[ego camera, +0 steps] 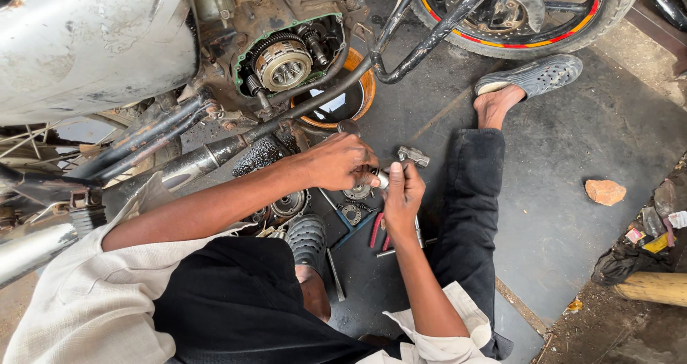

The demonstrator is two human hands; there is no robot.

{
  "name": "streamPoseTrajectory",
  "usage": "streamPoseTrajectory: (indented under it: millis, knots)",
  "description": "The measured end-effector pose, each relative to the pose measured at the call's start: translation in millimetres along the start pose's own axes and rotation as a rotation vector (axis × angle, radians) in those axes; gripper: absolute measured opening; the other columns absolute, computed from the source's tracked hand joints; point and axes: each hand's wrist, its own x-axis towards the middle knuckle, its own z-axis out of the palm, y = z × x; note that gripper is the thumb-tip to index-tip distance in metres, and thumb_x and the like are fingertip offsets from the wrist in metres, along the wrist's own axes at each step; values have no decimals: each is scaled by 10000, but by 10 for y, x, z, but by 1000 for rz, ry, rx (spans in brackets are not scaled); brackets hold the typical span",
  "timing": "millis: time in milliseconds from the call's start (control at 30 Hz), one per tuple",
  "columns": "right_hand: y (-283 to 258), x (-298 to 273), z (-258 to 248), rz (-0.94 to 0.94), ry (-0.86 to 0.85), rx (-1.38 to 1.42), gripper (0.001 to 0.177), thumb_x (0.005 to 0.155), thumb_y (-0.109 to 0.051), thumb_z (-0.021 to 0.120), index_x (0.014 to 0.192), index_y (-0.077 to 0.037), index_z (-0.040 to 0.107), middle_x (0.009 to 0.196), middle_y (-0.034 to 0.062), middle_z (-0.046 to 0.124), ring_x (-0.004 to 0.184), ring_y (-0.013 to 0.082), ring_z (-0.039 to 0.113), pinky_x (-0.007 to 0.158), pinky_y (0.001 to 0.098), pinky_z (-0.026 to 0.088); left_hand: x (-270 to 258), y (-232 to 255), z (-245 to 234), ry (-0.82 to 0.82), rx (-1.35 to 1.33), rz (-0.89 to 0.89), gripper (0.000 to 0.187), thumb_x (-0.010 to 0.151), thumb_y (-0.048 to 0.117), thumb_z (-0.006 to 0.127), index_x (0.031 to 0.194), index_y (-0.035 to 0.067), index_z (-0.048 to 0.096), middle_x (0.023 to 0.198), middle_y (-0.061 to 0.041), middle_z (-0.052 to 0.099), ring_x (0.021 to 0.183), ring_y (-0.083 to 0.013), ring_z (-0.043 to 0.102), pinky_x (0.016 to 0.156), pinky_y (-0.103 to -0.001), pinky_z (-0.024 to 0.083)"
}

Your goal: The person works on a motorcycle engine alongside another individual, removing parts and using tools such as a hammer, a socket wrench, and pliers. They use a socket wrench to loosen bolts, tap components with a hammer, and handle small engine parts by hand.

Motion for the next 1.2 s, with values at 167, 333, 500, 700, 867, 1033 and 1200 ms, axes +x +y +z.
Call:
streamPoseTrajectory:
  millis: [167, 333, 500, 700, 867, 1033, 1200]
  knots:
    - [19, 2, 1, -8, 32, -75, 344, 1107, -224, 526, 809, -53, 532, 669, -39, 498, 544, 16, 418, 448, 210, 347, -27, 29, 5, 54, 12, 34, 316, 812, 313, 813, 829, 2, 758, 669, -153, 691, 641, -331, 685, 607, -472, 496]
    - [-18, 1, 22, -95, 73, -253, 357, 1130, -238, 515, 837, -41, 569, 668, -28, 500, 564, 21, 414, 475, 226, 337, -21, 39, 5, 68, 27, 15, 353, 797, 319, 856, 735, -10, 743, 622, -170, 690, 575, -327, 682, 561, -453, 512]
    - [-120, 65, 61, 31, 59, -61, 330, 1100, -235, 514, 849, -31, 581, 664, -32, 509, 523, 29, 437, 435, 230, 342, -1, 12, -44, 83, -50, 65, 312, 780, 291, 843, 856, -3, 773, 676, -208, 697, 578, -338, 687, 564, -438, 537]
    - [-290, 88, 78, -75, 95, -198, 314, 1098, -246, 509, 896, -26, 607, 710, -32, 543, 566, 23, 457, 473, 226, 357, 2, 86, -136, 155, -88, 131, 291, 755, 266, 848, 839, -1, 768, 680, -177, 704, 594, -312, 699, 571, -407, 547]
    - [-315, 147, 92, -102, 100, -166, 376, 1125, -263, 528, 826, -38, 566, 673, -44, 491, 581, 16, 418, 496, 227, 330, -9, 169, -229, 143, -96, 62, 316, 713, 268, 878, 744, -10, 732, 635, -119, 692, 563, -262, 688, 548, -386, 523]
    - [-334, 150, 39, -159, 64, -190, 390, 1127, -254, 533, 804, -38, 553, 656, -45, 472, 585, 18, 390, 512, 235, 311, -9, 185, -239, 136, -232, 119, 210, 744, 184, 857, 808, 8, 763, 642, -92, 698, 547, -171, 698, 530, -309, 545]
    - [-399, 115, 10, -285, 72, -337, 384, 1140, -244, 517, 820, -32, 516, 692, -37, 473, 634, 23, 397, 553, 244, 320, -8, 162, -222, 114, -314, 105, 211, 758, 161, 848, 861, -6, 772, 664, -102, 712, 568, -144, 712, 535, -288, 563]
